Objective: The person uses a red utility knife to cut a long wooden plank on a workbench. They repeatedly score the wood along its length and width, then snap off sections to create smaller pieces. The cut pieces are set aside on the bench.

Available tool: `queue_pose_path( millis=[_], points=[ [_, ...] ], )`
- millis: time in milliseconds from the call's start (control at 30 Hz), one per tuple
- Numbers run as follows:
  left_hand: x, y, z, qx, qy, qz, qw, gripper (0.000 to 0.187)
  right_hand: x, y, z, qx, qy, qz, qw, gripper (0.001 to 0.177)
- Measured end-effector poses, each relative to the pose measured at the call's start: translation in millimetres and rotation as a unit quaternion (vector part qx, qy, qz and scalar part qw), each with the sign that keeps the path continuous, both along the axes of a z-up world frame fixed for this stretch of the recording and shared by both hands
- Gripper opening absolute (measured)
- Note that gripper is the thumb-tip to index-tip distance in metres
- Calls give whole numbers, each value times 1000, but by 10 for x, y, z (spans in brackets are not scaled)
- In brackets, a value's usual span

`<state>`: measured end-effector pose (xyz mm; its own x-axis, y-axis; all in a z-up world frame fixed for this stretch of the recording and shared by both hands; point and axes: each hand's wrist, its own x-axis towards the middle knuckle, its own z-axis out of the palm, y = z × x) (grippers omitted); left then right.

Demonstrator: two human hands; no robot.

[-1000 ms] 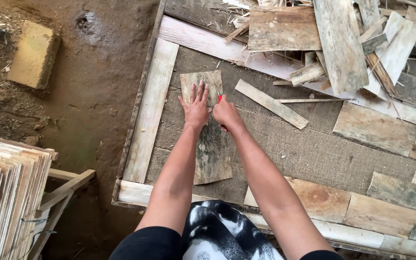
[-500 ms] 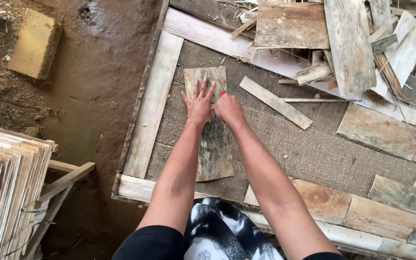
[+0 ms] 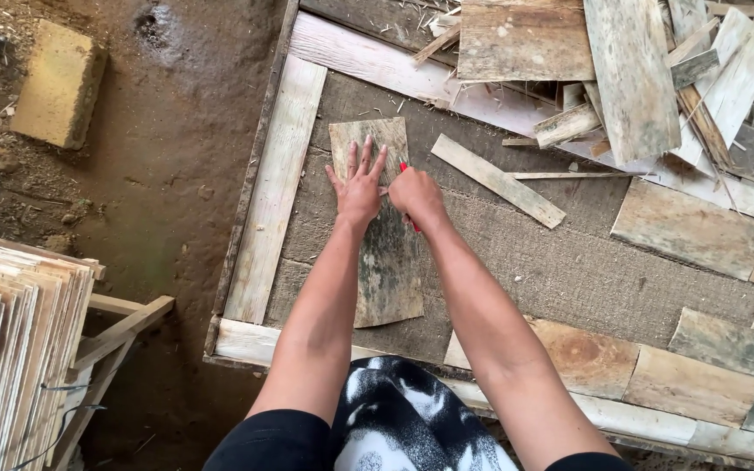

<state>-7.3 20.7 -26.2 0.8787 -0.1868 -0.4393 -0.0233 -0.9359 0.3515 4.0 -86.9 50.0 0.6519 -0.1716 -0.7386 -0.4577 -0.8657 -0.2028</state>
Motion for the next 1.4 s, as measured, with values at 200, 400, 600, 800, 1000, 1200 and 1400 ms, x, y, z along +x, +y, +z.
queue_pose_path(
  millis=[200,400,600,800,1000,1200,1400],
  points=[
    [-10,-17,15,7,8,-5,1000,88,-133,9,232,4,32,-9,999,45],
    [-25,16,160,2,10,1,1000,87,-472,-23,90,16,44,-19,999,48],
    [-293,-68,334,33,-62,10,997,71,-507,-93,10,24,28,-35,999,49],
    [-844,-55,267,36,-29,-14,999,81,-519,-74,-108,38,17,-23,999,43],
    [-779,-112,14,25,8,10,1000,86,-535,-61,117,16,4,-15,1000,39],
    [-829,-133,73,28,22,14,999,86,-831,-92,86,27,24,-25,999,46],
    [-806,-148,111,51,5,16,999,86,-1117,-156,265,17,35,-20,999,41]
  ],
)
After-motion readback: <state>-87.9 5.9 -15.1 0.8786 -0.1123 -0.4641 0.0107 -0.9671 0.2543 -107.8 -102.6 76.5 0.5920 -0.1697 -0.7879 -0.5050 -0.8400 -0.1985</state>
